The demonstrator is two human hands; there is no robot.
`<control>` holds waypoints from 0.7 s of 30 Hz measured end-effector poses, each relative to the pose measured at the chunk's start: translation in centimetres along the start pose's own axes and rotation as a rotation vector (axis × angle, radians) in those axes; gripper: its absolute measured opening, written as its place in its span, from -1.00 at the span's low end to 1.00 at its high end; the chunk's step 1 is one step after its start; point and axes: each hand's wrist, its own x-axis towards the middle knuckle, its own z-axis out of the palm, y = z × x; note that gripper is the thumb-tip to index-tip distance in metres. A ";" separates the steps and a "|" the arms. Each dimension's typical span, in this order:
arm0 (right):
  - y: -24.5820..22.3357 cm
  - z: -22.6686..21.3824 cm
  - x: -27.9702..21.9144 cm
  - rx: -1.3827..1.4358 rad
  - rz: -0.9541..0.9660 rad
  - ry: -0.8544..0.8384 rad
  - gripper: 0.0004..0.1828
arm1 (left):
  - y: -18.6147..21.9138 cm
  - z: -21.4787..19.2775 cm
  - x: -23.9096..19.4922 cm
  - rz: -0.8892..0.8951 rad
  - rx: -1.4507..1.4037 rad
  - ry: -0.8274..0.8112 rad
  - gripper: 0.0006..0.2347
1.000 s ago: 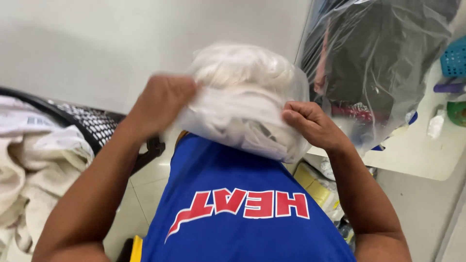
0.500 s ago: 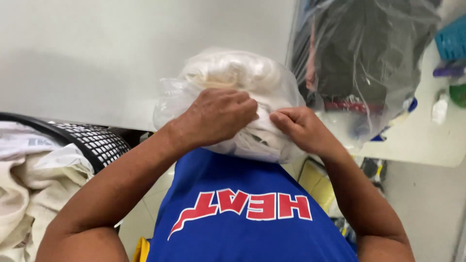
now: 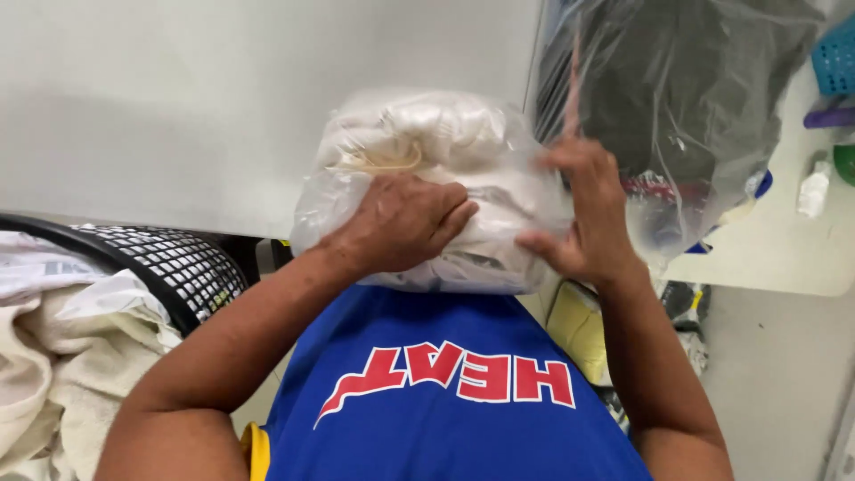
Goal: The person seals a plastic bag containing white laundry by folding the opening and applying adhesive tape by hand.
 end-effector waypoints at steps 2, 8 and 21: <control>-0.6 0.9 4.9 -0.024 -0.083 -0.089 -0.10 | 0.5 -0.3 -0.1 -0.001 -0.021 -0.028 -0.66; -0.4 5.7 11.1 0.182 0.007 -0.719 -0.08 | 1.6 -4.9 -1.5 0.029 -0.126 -0.049 -0.81; -1.0 5.5 7.3 0.205 0.014 -0.699 -0.16 | -3.5 -8.2 -1.3 -0.012 -0.264 0.097 -0.54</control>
